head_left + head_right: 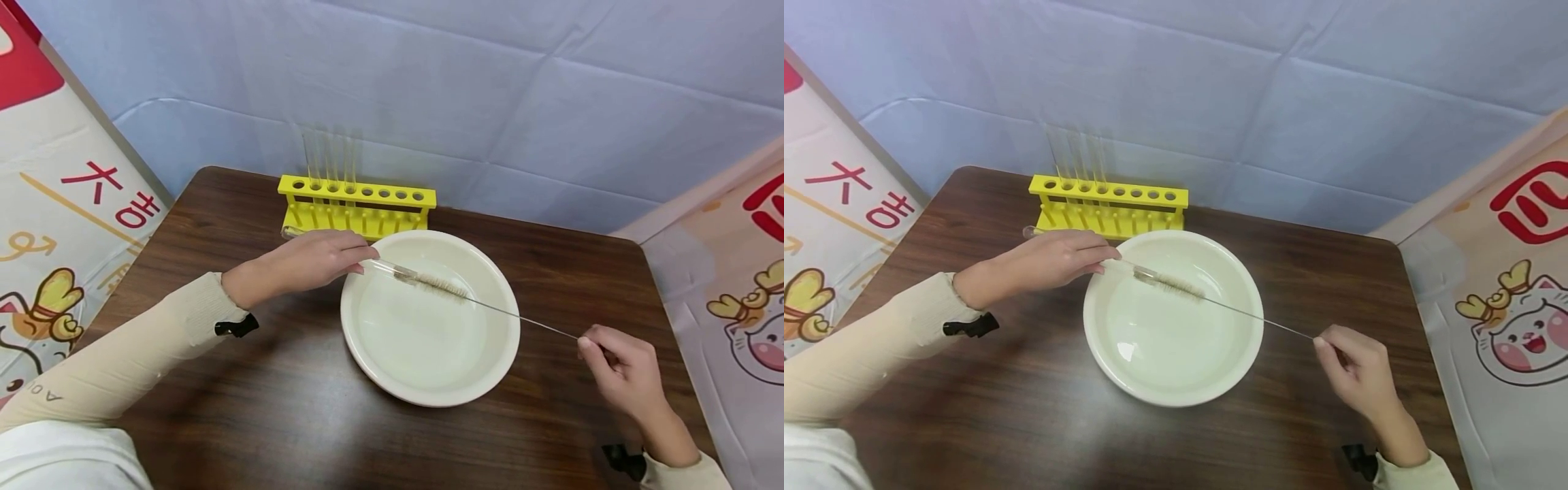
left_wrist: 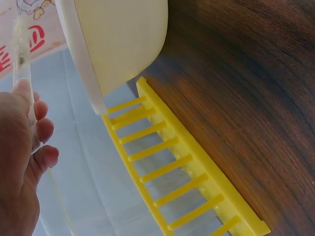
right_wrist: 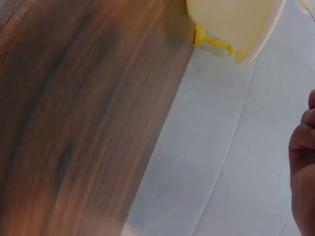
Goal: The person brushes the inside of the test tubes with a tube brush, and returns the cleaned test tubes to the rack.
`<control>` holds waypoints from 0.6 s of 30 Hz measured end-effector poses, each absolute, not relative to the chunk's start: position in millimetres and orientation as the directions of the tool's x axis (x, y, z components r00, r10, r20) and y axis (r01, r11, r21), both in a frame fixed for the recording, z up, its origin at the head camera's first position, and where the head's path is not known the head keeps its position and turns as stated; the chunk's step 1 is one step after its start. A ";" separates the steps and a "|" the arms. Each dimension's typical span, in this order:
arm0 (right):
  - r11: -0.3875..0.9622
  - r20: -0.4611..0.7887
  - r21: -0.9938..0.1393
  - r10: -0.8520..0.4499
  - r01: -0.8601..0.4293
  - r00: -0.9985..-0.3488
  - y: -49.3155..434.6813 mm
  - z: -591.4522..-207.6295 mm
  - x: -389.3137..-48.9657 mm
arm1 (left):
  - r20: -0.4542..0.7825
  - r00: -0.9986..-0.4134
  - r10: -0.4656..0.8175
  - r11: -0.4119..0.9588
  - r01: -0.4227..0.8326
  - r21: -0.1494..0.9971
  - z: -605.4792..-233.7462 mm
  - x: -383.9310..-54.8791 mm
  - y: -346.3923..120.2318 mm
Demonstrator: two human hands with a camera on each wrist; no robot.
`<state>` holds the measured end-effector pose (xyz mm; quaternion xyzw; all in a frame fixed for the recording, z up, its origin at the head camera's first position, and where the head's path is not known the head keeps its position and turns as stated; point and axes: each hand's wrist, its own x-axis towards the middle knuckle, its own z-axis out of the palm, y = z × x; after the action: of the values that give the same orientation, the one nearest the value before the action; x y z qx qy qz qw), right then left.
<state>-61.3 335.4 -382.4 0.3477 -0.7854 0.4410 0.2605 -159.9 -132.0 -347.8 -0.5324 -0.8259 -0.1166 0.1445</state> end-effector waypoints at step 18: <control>-0.267 0.047 -0.944 -0.693 0.196 -0.720 350.6 -376.4 -72.4 | 0.383 -0.390 0.837 0.403 0.914 0.052 -348.5 -161.4 -127.4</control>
<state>-72.4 350.6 -376.4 0.2342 -0.5302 0.7608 -0.2919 -161.4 -127.4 -348.5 -0.5314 -0.8239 -0.1279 0.1496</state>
